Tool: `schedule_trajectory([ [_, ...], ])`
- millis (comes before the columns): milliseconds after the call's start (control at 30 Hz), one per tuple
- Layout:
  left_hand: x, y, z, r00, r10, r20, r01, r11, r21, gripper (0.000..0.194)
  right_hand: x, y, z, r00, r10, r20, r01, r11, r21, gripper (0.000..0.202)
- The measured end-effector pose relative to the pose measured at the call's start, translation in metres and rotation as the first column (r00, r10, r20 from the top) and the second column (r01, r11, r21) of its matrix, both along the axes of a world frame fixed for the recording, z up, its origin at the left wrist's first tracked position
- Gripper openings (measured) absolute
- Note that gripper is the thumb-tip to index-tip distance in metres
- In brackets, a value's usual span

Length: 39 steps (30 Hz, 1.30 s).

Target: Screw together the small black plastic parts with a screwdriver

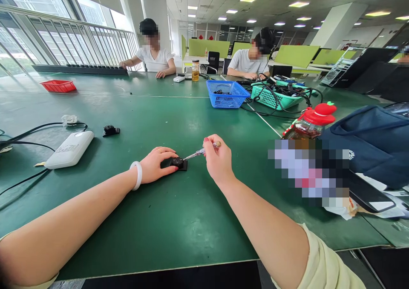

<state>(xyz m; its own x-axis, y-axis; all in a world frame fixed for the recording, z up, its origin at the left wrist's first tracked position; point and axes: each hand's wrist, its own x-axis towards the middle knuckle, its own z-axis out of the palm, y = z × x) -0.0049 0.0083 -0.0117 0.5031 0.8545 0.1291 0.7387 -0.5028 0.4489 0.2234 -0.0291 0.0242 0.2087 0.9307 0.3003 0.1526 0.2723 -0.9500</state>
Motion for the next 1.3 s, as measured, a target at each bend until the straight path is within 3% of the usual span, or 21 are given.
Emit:
schedule_trajectory([
  [267,0.001,0.0,0.0,1.0,0.001,-0.015,-0.001,1.0,0.004,0.04,0.006,0.02,-0.011,0.962,0.013,-0.272,-0.051,0.99,-0.133,0.032],
  [533,0.0,0.001,-0.002,1.0,0.005,-0.003,-0.005,1.0,0.004,0.041,0.009,0.032,-0.019,0.848,-0.102,-0.521,-0.121,0.918,-0.377,0.032],
  [633,0.0,0.001,-0.002,1.0,-0.002,-0.002,0.002,1.0,-0.002,0.041,0.007,0.029,-0.018,0.877,-0.073,-0.475,-0.091,0.946,-0.312,0.033],
  [733,-0.001,0.002,-0.003,1.0,-0.003,0.01,0.003,1.0,0.008,0.041,0.005,0.023,-0.016,0.932,0.006,-0.362,-0.065,0.986,-0.152,0.037],
  [867,-0.002,0.003,-0.006,1.0,-0.016,0.023,0.016,0.999,0.036,0.041,0.002,0.011,-0.01,0.973,0.071,-0.221,-0.077,0.997,-0.017,0.044],
  [1033,-0.003,0.004,-0.006,1.0,-0.014,0.028,0.013,1.0,0.024,0.042,-0.001,0.005,-0.006,0.989,0.047,-0.14,-0.048,0.999,-0.006,0.048],
  [1300,-0.002,0.003,-0.004,1.0,-0.002,0.021,0.002,1.0,0.008,0.043,0.001,0.009,-0.011,0.978,0.029,-0.208,-0.036,0.999,-0.027,0.046],
])
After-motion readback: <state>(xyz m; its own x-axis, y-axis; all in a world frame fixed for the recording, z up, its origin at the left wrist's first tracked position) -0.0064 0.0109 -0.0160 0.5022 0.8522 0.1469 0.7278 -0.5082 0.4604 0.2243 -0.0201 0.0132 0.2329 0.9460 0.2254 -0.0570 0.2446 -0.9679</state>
